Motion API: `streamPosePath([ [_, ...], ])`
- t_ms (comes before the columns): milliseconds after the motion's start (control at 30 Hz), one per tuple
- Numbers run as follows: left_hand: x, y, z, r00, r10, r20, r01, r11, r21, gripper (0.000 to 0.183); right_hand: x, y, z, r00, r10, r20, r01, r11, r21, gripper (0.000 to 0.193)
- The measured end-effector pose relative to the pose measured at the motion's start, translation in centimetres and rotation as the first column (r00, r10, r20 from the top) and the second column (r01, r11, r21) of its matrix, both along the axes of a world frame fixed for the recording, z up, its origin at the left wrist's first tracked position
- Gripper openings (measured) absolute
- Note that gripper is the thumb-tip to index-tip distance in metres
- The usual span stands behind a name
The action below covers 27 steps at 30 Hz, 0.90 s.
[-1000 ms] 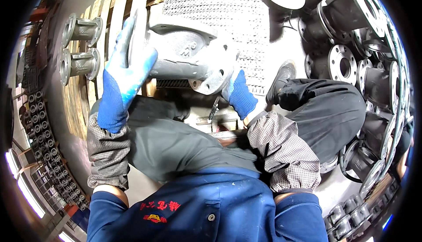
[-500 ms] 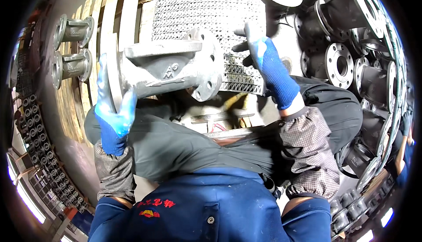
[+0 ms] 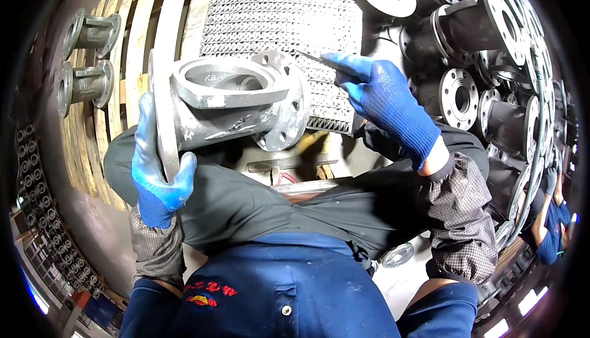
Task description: The person holds a metal pipe fitting and uses a small tool to scrape and clean the interior and exterior surfaces. The person turns the part over several times to reach different areas and moves it onto a wooden pallet when finished.
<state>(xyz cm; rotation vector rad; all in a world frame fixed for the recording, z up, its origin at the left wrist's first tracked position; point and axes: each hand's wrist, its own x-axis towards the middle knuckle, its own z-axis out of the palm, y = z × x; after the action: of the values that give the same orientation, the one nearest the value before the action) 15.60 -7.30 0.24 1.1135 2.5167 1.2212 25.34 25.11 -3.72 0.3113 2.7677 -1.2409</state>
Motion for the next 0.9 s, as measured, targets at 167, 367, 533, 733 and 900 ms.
streamPosePath([
  [167, -0.1, 0.4, 0.0, 1.000, 0.027, 0.009, -0.027, 0.998, 0.060, 0.082, -1.8, -0.1, 0.6, 0.982, 0.189, -0.029, -0.172, 0.939, 0.296, 0.052],
  [367, 0.1, 0.4, 0.0, 0.999, 0.020, -0.030, -0.019, 0.999, 0.031, 0.083, -5.6, -0.9, 0.8, 0.855, 0.518, 0.023, -0.390, 0.612, 0.688, 0.031],
  [533, 0.0, 0.7, 0.1, 1.000, 0.007, -0.008, -0.007, 0.999, 0.046, 0.082, -8.3, -2.3, 1.9, 0.774, 0.493, 0.398, -0.594, 0.347, 0.725, 0.018],
  [733, -0.4, 0.5, -0.1, 0.998, -0.062, 0.020, 0.061, 0.995, 0.077, 0.082, -9.2, -2.7, 4.0, 0.765, 0.447, 0.464, -0.632, 0.385, 0.672, 0.010],
  [900, -0.6, 0.4, -0.2, 0.994, -0.082, 0.070, 0.072, 0.988, 0.138, 0.082, -8.8, -2.5, 2.9, 0.773, 0.559, 0.300, -0.583, 0.440, 0.683, 0.008],
])
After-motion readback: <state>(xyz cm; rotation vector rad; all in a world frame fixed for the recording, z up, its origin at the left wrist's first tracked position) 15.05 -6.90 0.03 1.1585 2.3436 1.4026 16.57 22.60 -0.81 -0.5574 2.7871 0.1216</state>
